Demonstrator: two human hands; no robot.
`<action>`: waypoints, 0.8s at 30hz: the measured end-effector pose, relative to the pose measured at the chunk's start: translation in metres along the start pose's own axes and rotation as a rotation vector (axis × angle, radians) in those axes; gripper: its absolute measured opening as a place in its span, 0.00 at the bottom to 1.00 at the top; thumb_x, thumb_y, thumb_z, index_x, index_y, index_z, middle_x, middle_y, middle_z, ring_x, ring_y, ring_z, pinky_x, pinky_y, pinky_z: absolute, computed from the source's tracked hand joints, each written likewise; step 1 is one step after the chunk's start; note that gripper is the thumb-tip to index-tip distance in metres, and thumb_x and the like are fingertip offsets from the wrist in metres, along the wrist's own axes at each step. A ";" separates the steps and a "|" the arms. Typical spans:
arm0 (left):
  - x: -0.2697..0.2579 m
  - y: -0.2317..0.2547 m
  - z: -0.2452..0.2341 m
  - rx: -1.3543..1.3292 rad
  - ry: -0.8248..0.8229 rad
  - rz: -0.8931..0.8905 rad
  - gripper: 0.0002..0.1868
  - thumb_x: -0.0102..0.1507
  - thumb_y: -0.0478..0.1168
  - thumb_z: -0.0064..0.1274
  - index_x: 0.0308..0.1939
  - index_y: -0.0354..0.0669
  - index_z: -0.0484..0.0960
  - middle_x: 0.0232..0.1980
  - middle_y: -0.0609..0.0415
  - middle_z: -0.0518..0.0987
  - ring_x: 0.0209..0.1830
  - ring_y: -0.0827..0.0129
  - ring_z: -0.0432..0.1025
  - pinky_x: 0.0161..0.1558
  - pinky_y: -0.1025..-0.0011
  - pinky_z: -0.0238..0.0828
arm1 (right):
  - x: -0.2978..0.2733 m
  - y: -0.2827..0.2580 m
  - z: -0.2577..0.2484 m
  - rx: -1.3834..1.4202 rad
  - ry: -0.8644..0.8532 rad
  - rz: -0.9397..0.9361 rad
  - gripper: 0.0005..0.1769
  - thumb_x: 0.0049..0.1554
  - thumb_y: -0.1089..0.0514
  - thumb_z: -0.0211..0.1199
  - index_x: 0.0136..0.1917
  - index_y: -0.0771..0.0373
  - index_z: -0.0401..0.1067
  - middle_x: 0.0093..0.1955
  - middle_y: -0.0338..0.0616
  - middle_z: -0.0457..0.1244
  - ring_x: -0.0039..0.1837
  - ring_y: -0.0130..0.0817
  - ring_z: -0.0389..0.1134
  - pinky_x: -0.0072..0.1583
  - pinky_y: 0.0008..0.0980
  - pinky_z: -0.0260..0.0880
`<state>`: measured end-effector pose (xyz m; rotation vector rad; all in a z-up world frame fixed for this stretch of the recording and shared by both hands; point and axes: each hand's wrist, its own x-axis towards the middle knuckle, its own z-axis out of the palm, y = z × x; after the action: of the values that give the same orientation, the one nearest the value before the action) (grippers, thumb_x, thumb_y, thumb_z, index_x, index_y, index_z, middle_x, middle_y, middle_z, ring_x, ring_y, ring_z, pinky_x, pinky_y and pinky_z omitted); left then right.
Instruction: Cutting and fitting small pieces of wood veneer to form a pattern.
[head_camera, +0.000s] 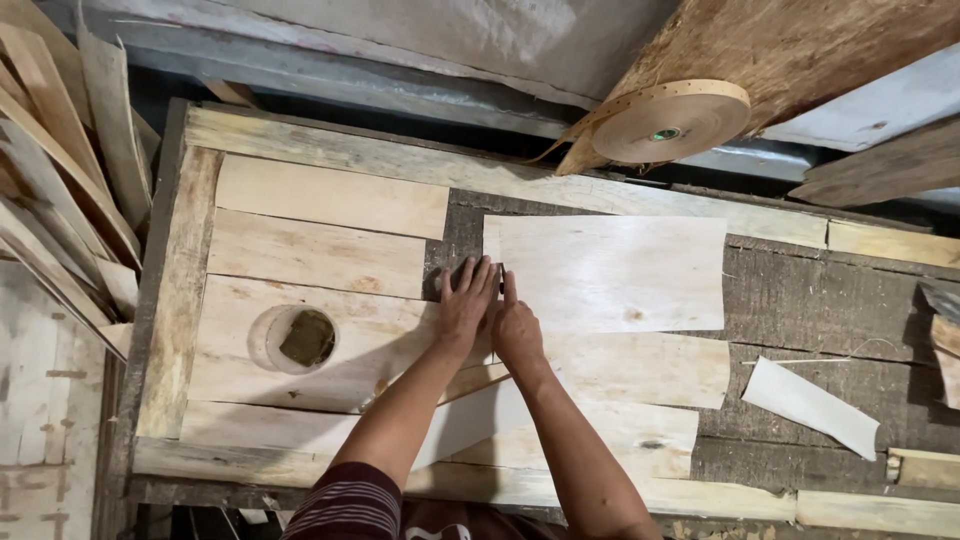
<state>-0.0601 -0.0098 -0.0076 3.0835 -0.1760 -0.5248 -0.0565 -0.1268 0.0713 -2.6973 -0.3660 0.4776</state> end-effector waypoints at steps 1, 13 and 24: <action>0.002 0.001 0.002 0.002 -0.001 0.001 0.43 0.68 0.34 0.45 0.84 0.55 0.42 0.87 0.60 0.35 0.85 0.62 0.33 0.76 0.39 0.32 | 0.001 -0.002 0.000 0.002 0.000 0.001 0.40 0.59 0.64 0.52 0.80 0.79 0.42 0.41 0.68 0.69 0.37 0.51 0.72 0.40 0.44 0.77; 0.013 0.009 0.024 0.097 0.025 -0.027 0.44 0.70 0.43 0.46 0.84 0.49 0.37 0.87 0.54 0.33 0.85 0.59 0.37 0.74 0.42 0.42 | -0.004 -0.024 -0.022 -0.044 -0.130 0.133 0.36 0.66 0.58 0.50 0.82 0.75 0.46 0.50 0.68 0.71 0.40 0.46 0.73 0.44 0.41 0.78; 0.017 0.013 0.047 0.178 0.200 -0.054 0.40 0.71 0.47 0.44 0.83 0.52 0.43 0.86 0.55 0.38 0.84 0.61 0.44 0.74 0.44 0.47 | -0.011 -0.023 -0.026 -0.052 -0.139 0.131 0.38 0.64 0.60 0.51 0.82 0.73 0.42 0.40 0.64 0.71 0.37 0.47 0.72 0.41 0.40 0.77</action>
<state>-0.0614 -0.0240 -0.0575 3.2955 -0.1444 -0.2083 -0.0610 -0.1179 0.1060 -2.7571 -0.2426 0.7058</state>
